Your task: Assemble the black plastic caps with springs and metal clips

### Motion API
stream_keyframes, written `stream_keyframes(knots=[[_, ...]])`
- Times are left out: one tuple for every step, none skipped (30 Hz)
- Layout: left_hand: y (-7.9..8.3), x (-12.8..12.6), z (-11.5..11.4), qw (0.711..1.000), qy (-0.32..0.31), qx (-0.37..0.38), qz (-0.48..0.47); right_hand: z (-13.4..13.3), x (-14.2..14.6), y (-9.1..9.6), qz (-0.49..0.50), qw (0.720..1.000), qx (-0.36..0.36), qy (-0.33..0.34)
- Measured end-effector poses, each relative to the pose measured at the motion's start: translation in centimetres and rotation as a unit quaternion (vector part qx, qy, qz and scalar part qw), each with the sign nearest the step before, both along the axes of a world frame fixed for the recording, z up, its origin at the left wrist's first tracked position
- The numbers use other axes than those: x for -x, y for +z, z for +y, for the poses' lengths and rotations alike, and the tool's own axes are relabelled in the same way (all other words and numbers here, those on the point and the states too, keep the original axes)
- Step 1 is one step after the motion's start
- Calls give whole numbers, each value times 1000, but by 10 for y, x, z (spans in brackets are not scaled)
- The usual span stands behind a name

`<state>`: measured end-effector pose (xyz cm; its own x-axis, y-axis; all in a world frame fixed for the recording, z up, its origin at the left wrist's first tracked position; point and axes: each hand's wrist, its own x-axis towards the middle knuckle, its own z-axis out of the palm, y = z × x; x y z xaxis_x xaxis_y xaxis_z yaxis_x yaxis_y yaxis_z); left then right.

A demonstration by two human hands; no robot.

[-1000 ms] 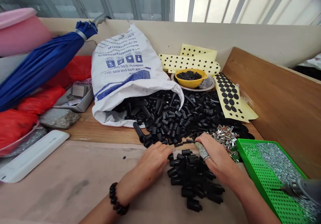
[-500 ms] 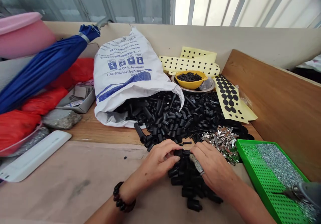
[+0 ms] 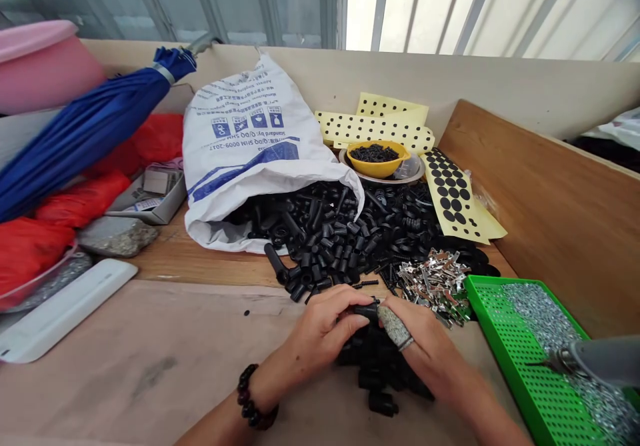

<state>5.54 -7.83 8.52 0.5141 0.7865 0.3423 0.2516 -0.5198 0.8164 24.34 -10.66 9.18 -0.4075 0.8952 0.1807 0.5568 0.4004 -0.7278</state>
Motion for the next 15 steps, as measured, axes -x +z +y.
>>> stream_keyframes(knots=[[-1, 0, 0, 999, -6, -37, -5, -1, 1, 0, 10, 1000, 23, -5], [-2, -1, 0, 997, -10, -74, -8, -1, 2, 1, 19, 999, 40, -9], [-4, -1, 0, 994, -12, -109, -7, -2, 2, 1, 26, 998, 51, -11], [-5, -1, 1, 990, -11, -139, -5, -2, 3, 1, 31, 998, 55, -13], [-6, -1, 1, 987, -10, -162, -3, -3, 3, 2, 34, 998, 54, -14], [-7, -1, 1, 984, -8, -179, -1, -3, 3, 2, 34, 998, 47, -13], [-8, -1, 1, 983, -8, -186, -1, -3, 2, 2, 32, 999, 38, -9], [-8, -1, 2, 983, -9, -185, -3, -4, 1, 1, 28, 999, 25, -3], [-8, 0, 2, 984, -12, -177, -5, -4, 0, 1, 22, 1000, 10, 4], [-7, 0, 2, 987, -15, -158, -6, -4, -1, -1, 13, 1000, -8, 15], [-6, -1, 2, 991, -15, -131, -6, -4, -2, -2, 2, 999, -31, 27], [-4, -1, 1, 995, -14, -98, -5, -4, -3, -4, -11, 998, -58, 36], [-1, -1, 1, 998, -13, -62, -1, -3, -3, -7, -24, 995, -89, 42], [2, -2, 1, 1000, -11, -28, 4, -3, -3, -9, -39, 991, -120, 44], [4, -2, 1, 1000, -9, 1, 11, -3, -3, -11, -53, 987, -147, 45]])
